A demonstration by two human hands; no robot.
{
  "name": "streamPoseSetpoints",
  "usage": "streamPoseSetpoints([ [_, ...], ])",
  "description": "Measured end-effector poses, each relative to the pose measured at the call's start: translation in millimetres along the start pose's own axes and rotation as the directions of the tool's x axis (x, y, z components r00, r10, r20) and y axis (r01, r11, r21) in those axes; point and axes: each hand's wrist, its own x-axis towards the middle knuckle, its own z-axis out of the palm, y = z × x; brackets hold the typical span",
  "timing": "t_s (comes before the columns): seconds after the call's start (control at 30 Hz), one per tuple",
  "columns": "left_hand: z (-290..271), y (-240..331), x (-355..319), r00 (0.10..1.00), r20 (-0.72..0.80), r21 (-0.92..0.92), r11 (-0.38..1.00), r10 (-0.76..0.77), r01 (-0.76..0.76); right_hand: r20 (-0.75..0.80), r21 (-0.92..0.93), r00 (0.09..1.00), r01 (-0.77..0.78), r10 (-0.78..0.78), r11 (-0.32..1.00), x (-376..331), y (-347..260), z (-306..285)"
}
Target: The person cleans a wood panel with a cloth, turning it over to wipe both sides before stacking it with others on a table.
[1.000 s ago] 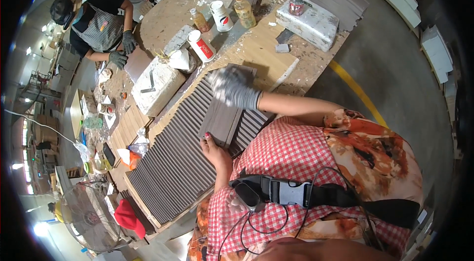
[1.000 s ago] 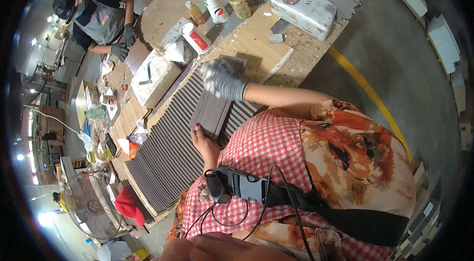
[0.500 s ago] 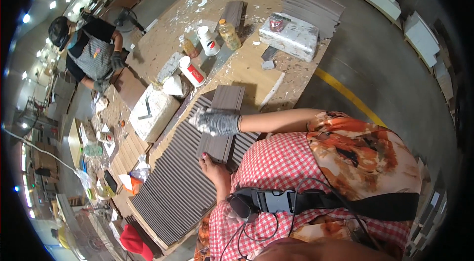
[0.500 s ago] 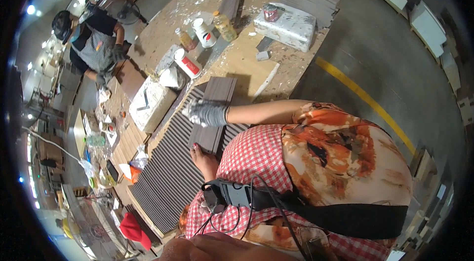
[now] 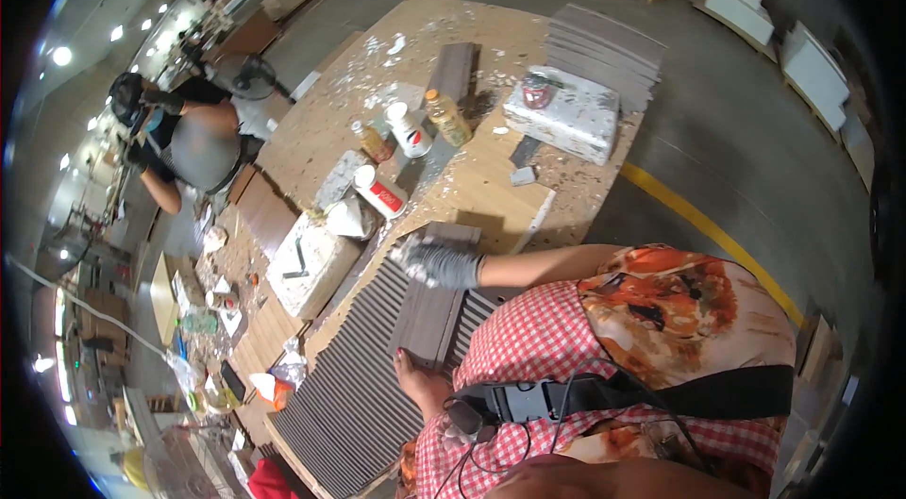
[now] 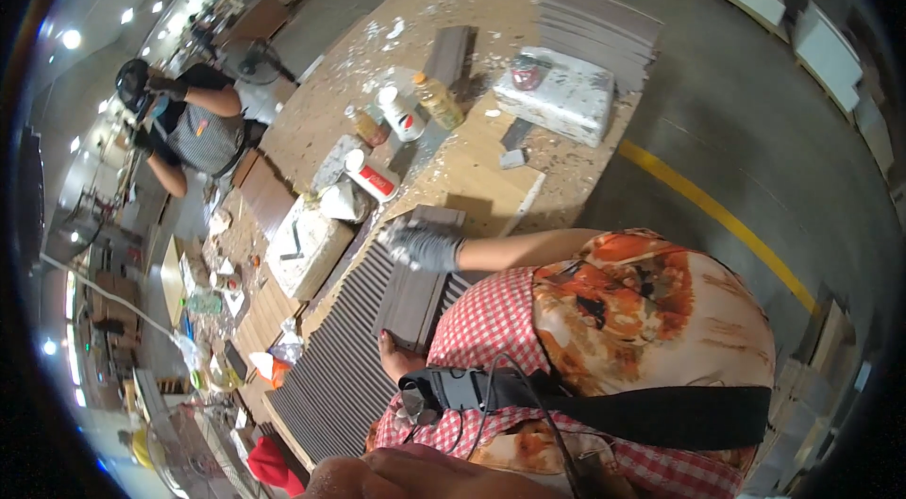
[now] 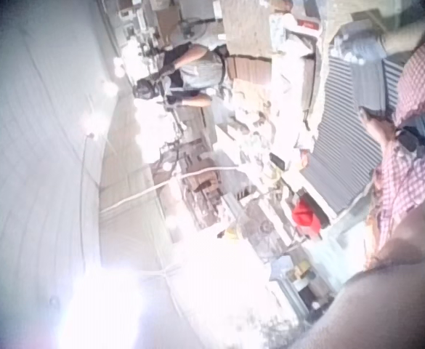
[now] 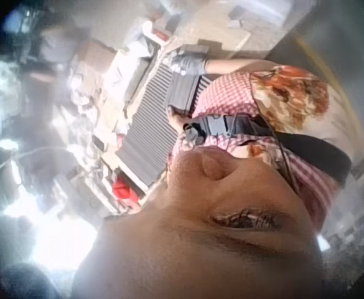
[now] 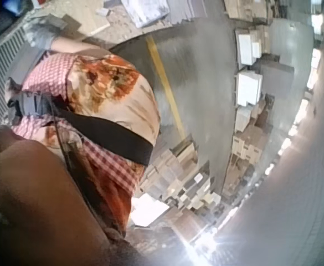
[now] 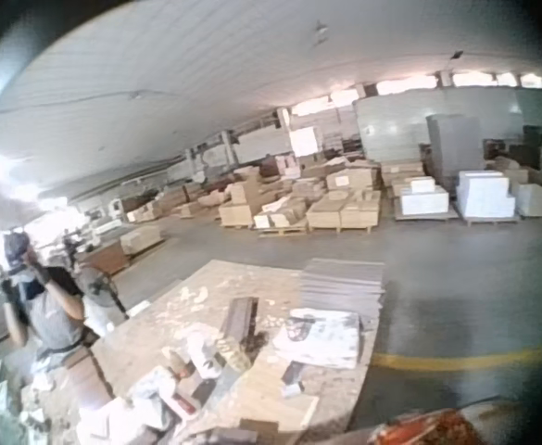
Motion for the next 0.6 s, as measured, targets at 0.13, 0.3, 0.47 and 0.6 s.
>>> streamPoseSetpoints([
  [0.13, 19, 10, -2, 0.997, 0.0, 0.09, 0.993, 0.081, -0.081, 0.135, 0.493, 0.944, -0.329, 0.302, 0.805, 1, 73, -52],
  [0.3, -18, 36, 17, 1.0, 0.015, 0.165, 0.986, 0.014, -0.016, -0.236, -0.36, 0.951, -0.277, 0.2, 0.891, -30, 100, -62],
  [0.47, -28, 45, 14, 0.961, -0.04, 0.373, 0.896, 0.273, -0.239, 0.012, -0.488, 0.922, -0.332, 0.387, 0.807, -63, 71, -79],
  [0.6, -37, 48, 21, 0.96, -0.018, 0.433, 0.868, 0.279, -0.244, -0.015, -0.413, 0.94, -0.317, 0.342, 0.854, -35, 65, -108],
])
